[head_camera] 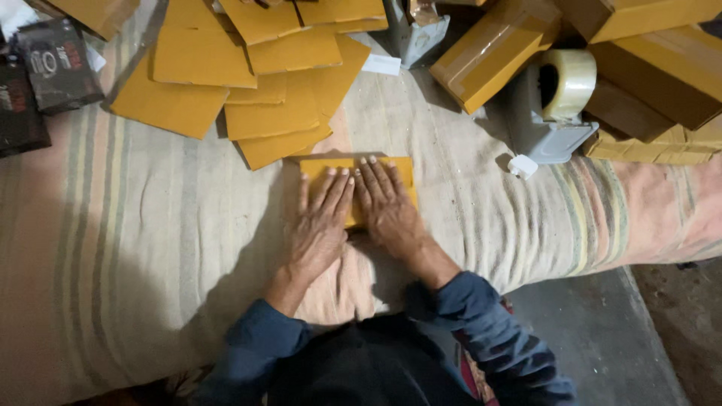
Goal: The person folds flat yellow paperboard box blanks into open rectangular boxes, pressing the side walls and bottom flaps together by hand and creasing the edges. Each finished box is set onto the pile of completed boxes at the side, and the person takes the next flat blank to repeat the folding.
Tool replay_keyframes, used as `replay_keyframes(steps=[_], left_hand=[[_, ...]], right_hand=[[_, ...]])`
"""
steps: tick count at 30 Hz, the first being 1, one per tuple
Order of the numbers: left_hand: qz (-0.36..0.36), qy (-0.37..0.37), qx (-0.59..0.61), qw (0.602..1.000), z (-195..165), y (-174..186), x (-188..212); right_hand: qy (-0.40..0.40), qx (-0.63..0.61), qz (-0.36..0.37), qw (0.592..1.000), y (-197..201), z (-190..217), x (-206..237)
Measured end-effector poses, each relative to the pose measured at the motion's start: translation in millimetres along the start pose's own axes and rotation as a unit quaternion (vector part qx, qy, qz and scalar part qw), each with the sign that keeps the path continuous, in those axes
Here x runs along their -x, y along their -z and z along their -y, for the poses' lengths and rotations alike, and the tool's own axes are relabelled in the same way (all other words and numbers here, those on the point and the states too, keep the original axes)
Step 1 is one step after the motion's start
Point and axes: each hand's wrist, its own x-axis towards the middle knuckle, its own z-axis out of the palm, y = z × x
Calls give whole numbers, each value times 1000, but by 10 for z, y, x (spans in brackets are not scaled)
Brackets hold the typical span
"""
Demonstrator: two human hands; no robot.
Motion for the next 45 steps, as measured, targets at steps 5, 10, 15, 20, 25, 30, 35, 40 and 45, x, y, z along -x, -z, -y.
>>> replay_keyframes(steps=[5,10,15,20,25,30,35,40,45], left_hand=[[16,-12,191,981,175,-75,69],[-19,16,228,973,471,-141,300],[0,78,119,990,264,-205,-1],[40,123,204,970,58,-341,-281],[2,141,204,969,340,-456,-108],[48,212,184,959,237,-441,-221],[77,214,179,957,3,-332,-366],[43,226,221,948,195,-290,-222],[63,231,143,960,103,-278,-330]], right_hand=[[31,-44,4,999,9,-112,36],[-17,-217,-10,976,151,-487,314],[-109,-189,50,975,50,-230,55],[-143,-173,62,973,-170,-61,-211],[-221,-189,114,950,-249,-385,28],[-218,-108,70,967,-264,-188,-136],[-185,-166,58,967,-293,77,-388],[-223,-194,28,955,-325,-284,-95],[-247,-143,59,957,-344,-293,-133]])
